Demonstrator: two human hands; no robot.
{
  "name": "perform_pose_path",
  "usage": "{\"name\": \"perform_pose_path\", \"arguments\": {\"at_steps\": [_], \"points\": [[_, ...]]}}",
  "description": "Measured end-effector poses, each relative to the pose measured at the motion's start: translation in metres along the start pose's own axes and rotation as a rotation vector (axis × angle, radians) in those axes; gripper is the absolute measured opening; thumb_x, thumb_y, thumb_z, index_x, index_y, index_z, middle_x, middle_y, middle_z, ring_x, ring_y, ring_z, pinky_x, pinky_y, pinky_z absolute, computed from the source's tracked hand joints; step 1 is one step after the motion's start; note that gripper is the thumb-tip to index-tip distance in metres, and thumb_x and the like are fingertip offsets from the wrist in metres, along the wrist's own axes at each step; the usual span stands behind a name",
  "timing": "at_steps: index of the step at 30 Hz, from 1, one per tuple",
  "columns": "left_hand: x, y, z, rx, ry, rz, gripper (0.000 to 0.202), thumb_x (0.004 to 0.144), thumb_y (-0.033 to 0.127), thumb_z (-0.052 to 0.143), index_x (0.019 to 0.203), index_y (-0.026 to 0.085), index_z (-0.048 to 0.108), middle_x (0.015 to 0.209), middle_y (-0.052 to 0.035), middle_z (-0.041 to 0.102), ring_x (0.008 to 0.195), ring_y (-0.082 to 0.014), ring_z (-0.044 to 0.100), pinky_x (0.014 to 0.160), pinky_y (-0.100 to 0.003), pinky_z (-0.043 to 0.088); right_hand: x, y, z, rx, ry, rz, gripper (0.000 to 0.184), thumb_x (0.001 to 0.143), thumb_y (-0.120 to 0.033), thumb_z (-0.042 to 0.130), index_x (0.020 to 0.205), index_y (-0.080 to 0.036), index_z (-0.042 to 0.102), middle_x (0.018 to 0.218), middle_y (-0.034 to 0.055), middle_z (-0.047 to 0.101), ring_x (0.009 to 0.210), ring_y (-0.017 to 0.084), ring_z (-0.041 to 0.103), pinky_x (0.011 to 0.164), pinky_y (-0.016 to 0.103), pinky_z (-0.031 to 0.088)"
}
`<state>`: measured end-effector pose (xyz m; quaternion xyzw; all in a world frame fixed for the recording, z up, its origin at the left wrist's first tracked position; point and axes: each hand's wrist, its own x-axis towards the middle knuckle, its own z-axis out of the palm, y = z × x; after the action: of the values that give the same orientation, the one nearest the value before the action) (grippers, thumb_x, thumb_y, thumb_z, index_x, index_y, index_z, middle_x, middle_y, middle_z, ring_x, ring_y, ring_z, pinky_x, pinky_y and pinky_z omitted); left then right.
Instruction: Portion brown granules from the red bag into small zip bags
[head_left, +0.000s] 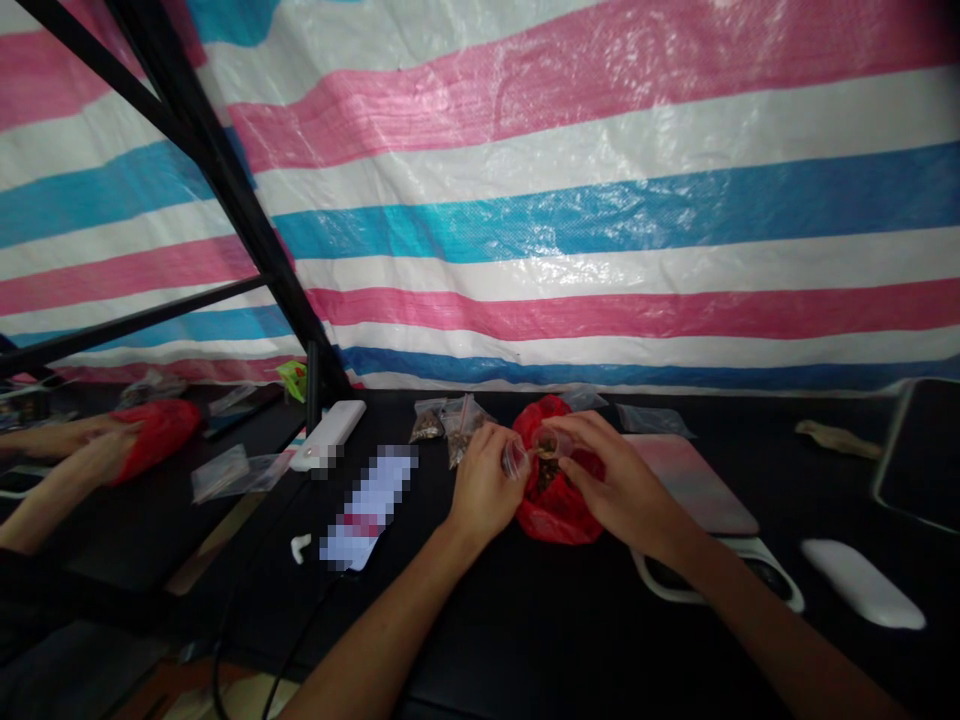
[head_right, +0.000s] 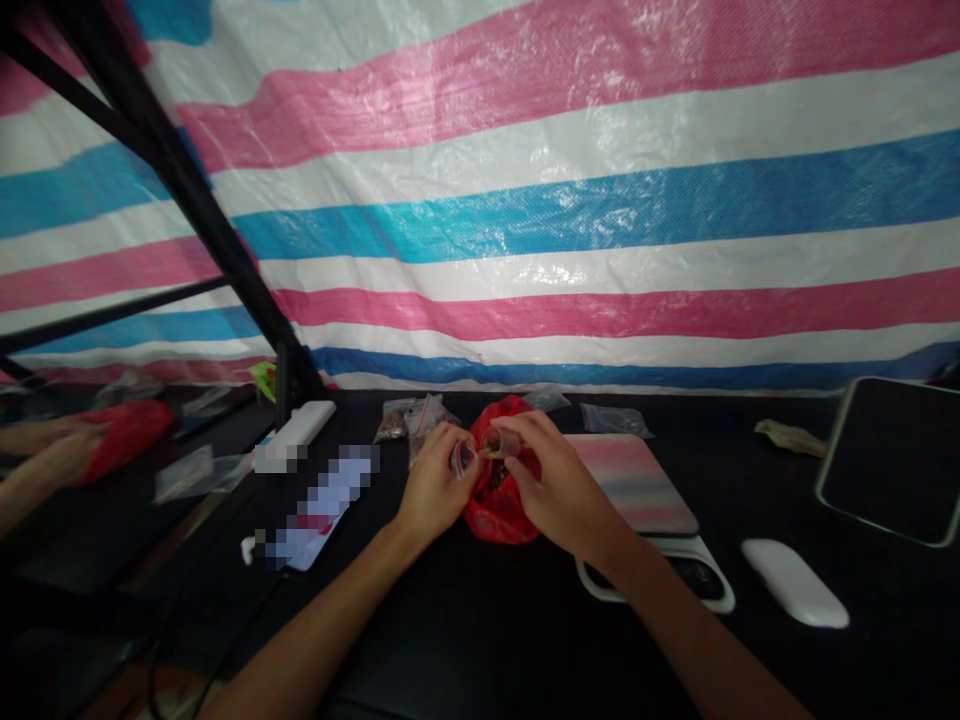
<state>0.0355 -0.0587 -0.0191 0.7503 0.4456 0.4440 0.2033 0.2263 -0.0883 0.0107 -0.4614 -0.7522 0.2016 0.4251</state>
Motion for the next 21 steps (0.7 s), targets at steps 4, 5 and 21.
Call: {"name": "perform_pose_path", "arguments": {"at_steps": [4,5,21], "points": [[-0.0016,0.0016,0.0024,0.014,-0.034,0.014,0.012,0.084,0.018,0.067,0.095,0.022,0.063,0.095,-0.0033,0.062,0.091,-0.0211,0.057,0.081,-0.032,0.042,-0.0046,-0.0093,0.006,-0.096,-0.013,-0.112,0.043,0.098,-0.014,0.048,0.138,-0.029,0.056,0.136,0.0089,0.056,0.127,0.024,0.057,0.113,0.045,0.046],[-0.002,0.0025,0.0028,0.003,-0.033,0.013,0.013,0.083,0.019,0.068,0.095,0.022,0.063,0.094,-0.0031,0.062,0.09,-0.0209,0.057,0.08,-0.032,0.042,-0.0057,-0.0097,0.0072,-0.111,-0.018,-0.137,0.045,0.099,-0.013,0.048,0.139,-0.03,0.056,0.135,0.0082,0.057,0.127,0.024,0.057,0.113,0.044,0.047],[-0.003,0.0029,0.004,-0.087,-0.055,-0.032,0.014,0.079,0.021,0.074,0.089,0.022,0.064,0.089,-0.0016,0.065,0.083,-0.0196,0.058,0.075,-0.029,0.04,-0.006,-0.0108,0.0046,-0.168,-0.138,-0.207,0.045,0.1,-0.011,0.046,0.14,-0.029,0.056,0.132,0.0094,0.062,0.122,0.024,0.061,0.108,0.044,0.051]]}}
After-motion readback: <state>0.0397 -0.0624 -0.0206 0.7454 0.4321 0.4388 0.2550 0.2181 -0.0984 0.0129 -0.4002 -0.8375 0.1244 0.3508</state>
